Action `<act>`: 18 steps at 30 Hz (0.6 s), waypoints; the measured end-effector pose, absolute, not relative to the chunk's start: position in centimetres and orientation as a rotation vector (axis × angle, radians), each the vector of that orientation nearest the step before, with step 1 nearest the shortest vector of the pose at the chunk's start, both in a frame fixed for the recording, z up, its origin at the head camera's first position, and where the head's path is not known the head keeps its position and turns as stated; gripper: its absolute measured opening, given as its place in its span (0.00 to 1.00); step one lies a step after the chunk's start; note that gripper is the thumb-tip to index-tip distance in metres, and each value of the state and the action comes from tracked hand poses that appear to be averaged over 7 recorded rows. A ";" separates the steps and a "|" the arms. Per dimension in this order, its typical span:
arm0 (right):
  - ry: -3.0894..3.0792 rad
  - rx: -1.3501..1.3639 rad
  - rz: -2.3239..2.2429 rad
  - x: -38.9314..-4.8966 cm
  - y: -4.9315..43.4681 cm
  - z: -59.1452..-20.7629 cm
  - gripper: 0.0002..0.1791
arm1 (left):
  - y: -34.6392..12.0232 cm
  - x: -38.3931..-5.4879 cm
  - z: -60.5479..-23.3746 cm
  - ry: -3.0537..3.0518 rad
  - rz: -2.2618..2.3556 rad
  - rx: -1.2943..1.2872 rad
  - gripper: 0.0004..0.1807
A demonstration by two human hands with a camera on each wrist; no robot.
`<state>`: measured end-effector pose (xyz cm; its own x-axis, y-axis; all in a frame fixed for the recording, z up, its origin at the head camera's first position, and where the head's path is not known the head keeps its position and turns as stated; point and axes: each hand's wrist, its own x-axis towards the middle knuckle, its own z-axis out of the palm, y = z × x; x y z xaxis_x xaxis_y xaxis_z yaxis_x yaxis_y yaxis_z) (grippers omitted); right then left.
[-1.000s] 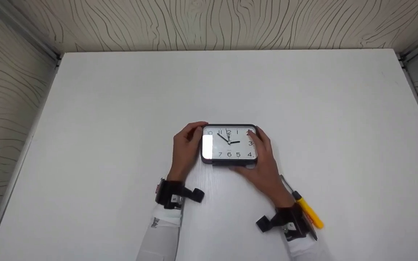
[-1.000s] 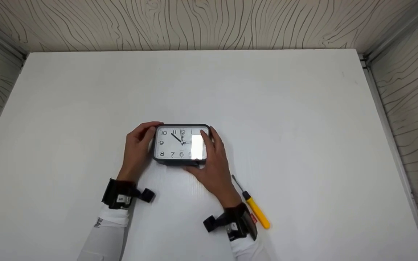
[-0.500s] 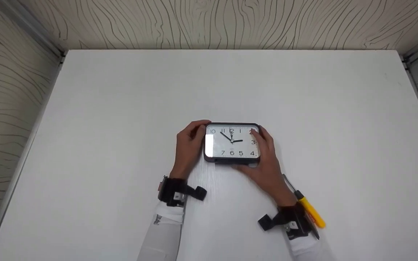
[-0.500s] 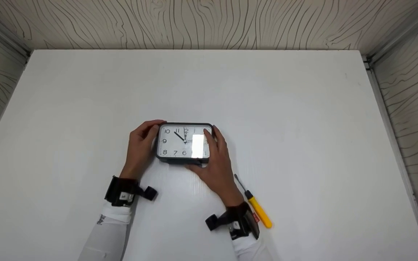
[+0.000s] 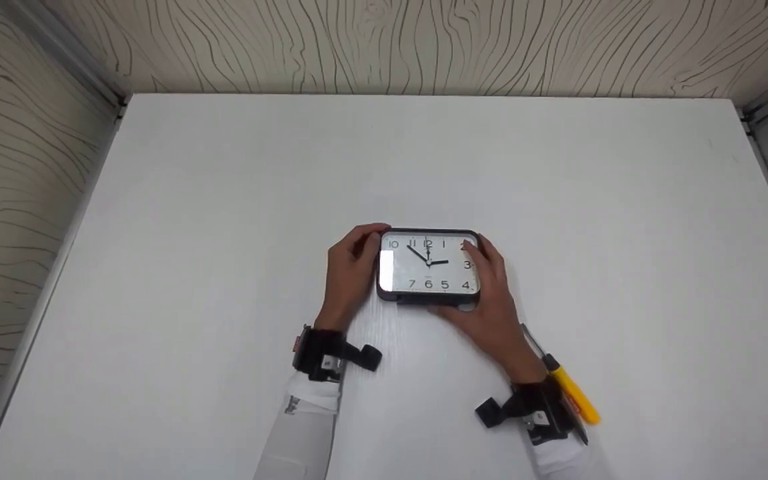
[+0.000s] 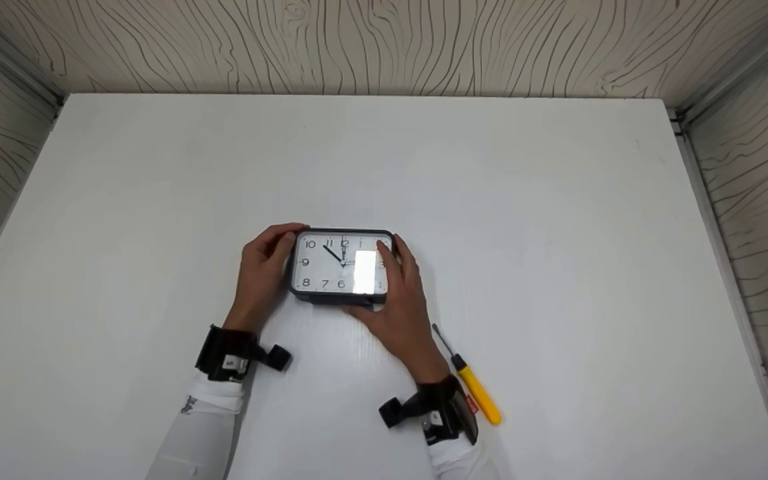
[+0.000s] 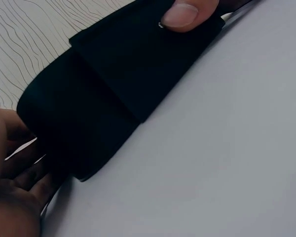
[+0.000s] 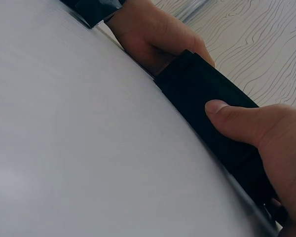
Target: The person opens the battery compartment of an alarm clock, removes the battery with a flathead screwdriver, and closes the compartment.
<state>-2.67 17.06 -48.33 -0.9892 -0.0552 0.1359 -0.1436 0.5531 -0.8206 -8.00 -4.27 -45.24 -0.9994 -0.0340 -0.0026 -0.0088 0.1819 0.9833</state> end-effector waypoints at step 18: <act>-2.679 0.168 1.450 -2.6 17.0 -48.3 0.58 | -4.4 -8.0 -45.1 -2.396 -2.008 0.027 0.13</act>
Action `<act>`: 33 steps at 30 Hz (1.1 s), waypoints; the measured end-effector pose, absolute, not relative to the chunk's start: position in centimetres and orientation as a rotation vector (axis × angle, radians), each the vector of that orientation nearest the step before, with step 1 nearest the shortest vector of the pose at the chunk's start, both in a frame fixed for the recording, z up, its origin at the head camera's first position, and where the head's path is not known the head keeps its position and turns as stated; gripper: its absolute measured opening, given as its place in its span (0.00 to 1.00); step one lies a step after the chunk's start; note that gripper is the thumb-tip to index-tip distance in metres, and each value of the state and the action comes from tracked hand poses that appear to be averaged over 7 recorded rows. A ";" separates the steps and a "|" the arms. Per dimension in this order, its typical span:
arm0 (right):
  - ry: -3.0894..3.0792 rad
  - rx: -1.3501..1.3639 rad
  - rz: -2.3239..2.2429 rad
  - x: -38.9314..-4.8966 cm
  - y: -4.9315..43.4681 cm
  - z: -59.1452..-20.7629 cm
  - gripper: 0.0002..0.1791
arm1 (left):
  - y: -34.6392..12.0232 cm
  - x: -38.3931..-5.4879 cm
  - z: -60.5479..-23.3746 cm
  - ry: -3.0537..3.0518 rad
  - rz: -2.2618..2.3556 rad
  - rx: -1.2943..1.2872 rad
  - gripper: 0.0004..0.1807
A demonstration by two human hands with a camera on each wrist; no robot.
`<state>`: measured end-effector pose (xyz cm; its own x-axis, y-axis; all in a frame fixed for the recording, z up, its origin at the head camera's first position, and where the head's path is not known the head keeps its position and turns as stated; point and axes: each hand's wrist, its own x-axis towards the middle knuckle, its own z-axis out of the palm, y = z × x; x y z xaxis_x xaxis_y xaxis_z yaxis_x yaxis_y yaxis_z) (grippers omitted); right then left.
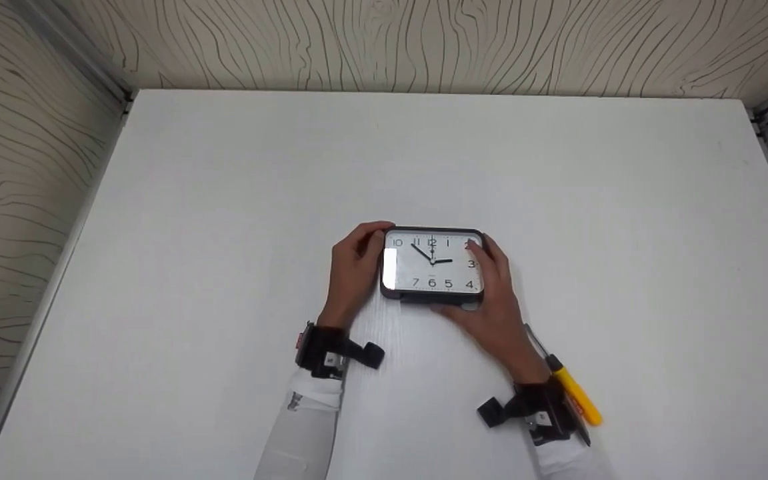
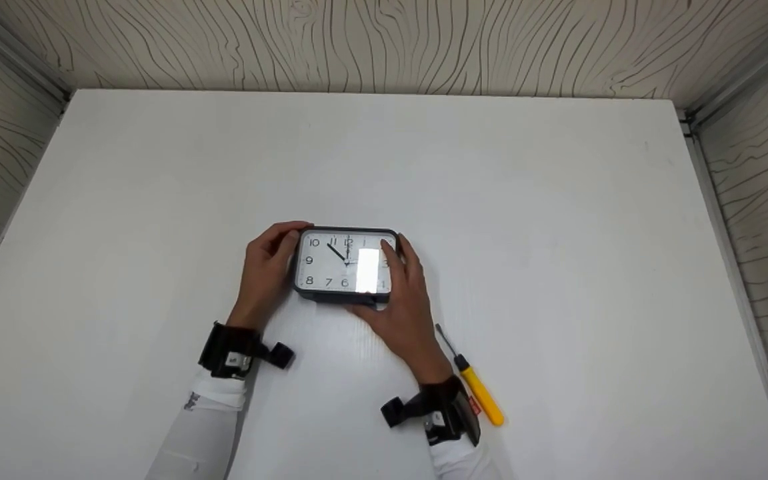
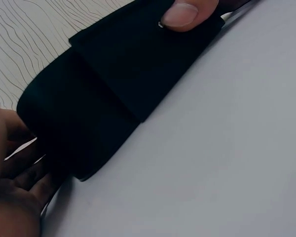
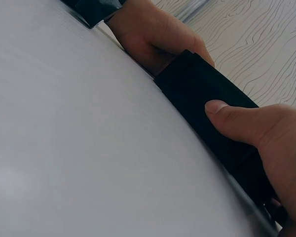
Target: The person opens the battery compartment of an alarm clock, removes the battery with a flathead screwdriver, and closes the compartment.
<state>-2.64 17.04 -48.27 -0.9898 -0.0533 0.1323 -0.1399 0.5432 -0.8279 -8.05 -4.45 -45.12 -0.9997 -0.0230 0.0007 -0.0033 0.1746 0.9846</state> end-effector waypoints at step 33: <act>-2.673 0.182 1.456 -2.7 17.1 -48.2 0.60 | -4.4 -8.1 -45.1 -2.378 -2.027 0.018 0.13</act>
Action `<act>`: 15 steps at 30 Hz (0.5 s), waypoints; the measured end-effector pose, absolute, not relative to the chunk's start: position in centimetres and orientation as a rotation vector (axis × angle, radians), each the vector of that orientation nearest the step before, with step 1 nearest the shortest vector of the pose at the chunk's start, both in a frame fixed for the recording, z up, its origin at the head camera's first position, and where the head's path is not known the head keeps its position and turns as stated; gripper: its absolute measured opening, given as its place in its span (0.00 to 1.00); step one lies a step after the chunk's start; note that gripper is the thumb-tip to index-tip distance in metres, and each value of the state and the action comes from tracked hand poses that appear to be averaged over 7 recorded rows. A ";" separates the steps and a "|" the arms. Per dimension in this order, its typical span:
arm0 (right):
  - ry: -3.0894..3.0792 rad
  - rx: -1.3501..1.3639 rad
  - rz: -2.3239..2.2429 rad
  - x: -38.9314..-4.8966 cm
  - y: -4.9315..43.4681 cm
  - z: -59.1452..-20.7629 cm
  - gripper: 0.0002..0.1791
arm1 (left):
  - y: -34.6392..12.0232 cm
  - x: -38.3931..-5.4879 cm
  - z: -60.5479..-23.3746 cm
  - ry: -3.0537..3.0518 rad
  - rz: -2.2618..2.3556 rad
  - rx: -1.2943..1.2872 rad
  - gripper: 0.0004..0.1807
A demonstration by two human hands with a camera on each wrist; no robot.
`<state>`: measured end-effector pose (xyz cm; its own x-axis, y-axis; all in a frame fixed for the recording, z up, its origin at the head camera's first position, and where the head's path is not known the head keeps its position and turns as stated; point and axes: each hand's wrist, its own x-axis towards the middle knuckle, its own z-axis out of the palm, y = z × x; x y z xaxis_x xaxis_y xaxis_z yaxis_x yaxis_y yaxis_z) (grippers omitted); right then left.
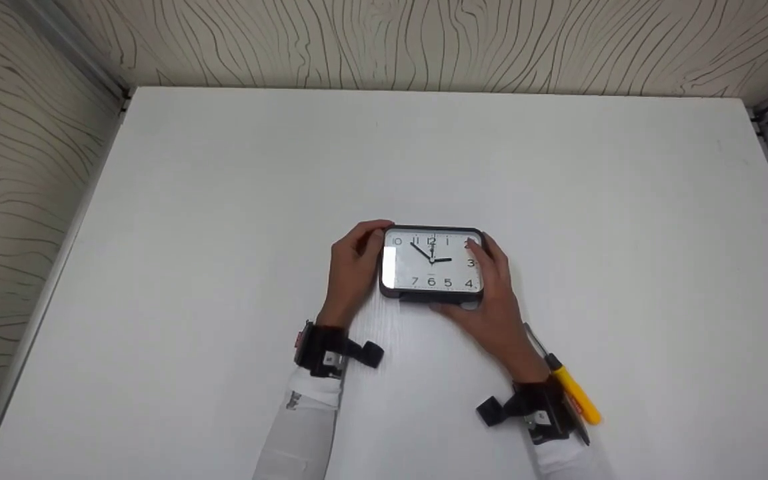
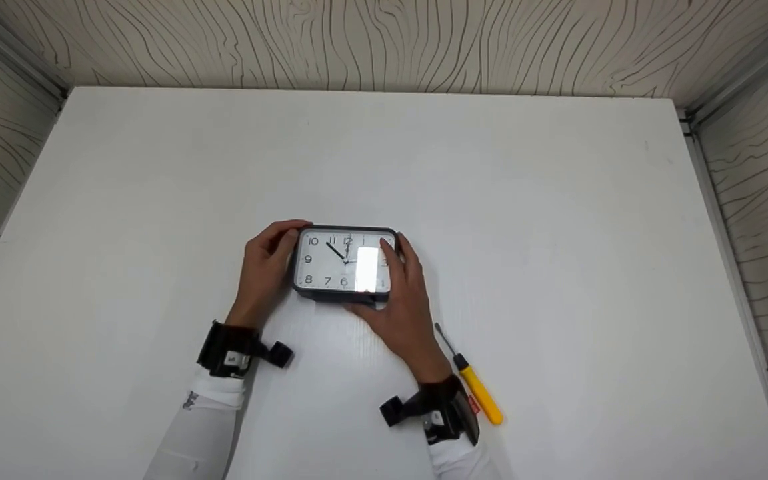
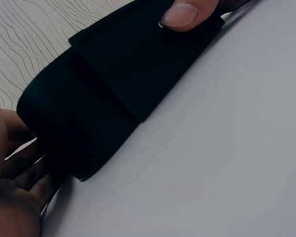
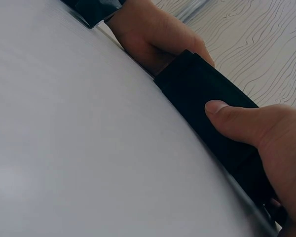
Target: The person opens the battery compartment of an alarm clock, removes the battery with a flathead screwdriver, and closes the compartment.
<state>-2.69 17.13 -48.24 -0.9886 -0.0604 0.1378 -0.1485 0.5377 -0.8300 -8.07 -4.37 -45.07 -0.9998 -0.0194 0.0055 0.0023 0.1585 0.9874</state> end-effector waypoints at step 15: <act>-2.662 0.178 1.453 -2.7 17.0 -48.3 0.60 | -4.3 -8.1 -45.2 -2.411 -1.967 0.033 0.13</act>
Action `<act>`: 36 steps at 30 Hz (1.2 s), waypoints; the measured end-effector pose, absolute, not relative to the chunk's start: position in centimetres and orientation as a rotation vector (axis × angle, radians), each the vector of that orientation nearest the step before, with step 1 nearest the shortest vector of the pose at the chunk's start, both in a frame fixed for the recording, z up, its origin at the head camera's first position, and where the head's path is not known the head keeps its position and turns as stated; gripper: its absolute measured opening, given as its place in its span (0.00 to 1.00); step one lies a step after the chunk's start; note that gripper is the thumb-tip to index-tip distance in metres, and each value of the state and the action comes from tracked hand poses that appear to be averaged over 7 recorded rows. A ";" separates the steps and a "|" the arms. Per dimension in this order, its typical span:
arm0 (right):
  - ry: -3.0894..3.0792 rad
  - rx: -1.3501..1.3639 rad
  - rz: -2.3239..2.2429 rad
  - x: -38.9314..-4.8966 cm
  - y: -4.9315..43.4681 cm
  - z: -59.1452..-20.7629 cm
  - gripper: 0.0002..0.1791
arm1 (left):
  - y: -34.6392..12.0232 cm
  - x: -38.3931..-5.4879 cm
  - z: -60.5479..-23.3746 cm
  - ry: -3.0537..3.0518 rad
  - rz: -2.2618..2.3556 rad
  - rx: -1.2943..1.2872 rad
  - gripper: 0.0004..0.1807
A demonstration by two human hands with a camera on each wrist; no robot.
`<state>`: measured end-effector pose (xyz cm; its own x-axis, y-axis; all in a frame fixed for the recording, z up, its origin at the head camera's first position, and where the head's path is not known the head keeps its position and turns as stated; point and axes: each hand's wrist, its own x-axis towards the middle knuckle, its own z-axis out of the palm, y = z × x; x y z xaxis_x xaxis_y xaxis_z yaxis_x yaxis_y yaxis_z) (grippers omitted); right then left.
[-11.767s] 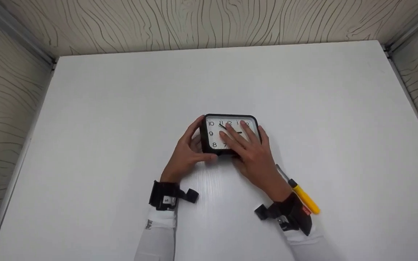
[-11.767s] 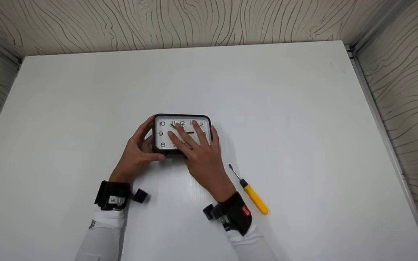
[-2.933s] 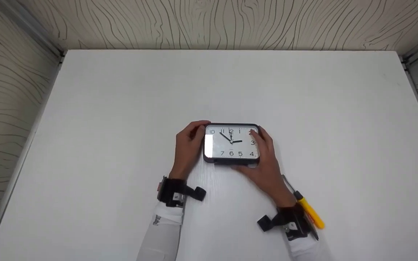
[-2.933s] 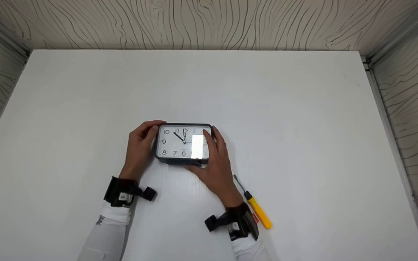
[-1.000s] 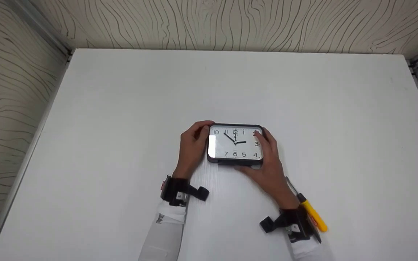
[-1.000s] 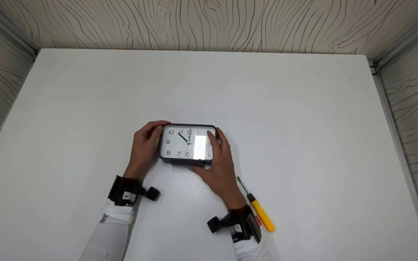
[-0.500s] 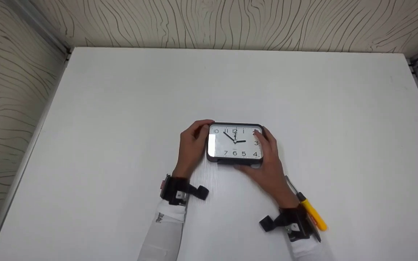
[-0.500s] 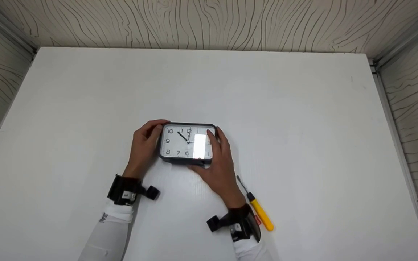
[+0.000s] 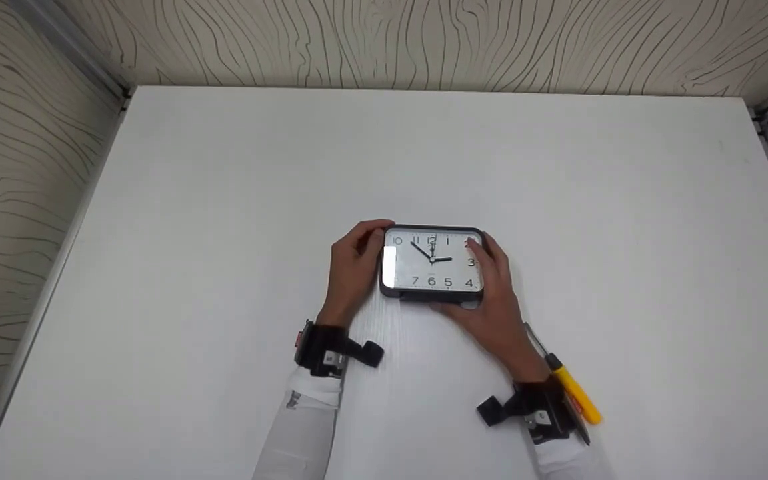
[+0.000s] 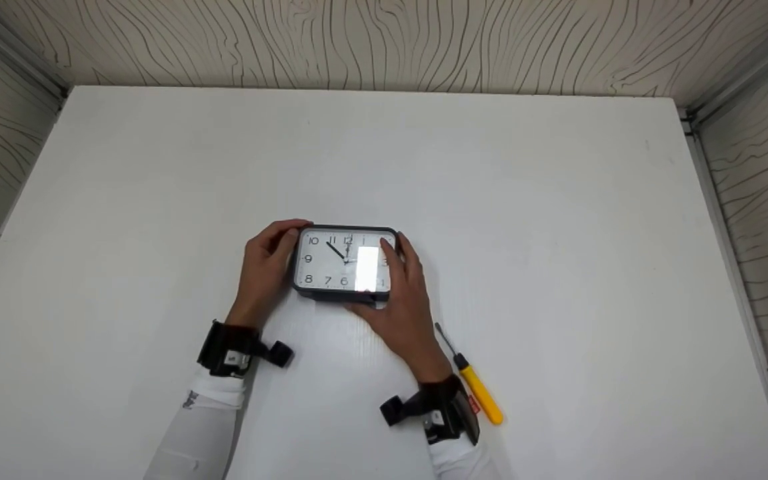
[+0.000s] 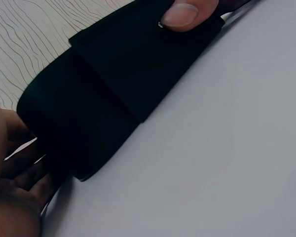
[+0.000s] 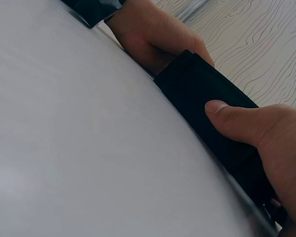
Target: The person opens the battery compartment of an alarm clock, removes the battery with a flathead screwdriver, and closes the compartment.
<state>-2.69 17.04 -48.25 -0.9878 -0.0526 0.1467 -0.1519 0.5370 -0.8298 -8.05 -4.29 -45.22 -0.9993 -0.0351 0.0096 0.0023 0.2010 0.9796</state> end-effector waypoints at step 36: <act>-2.667 0.180 1.451 -2.8 17.1 -48.4 0.59 | -4.4 -9.0 -48.2 -2.399 -1.990 0.018 0.14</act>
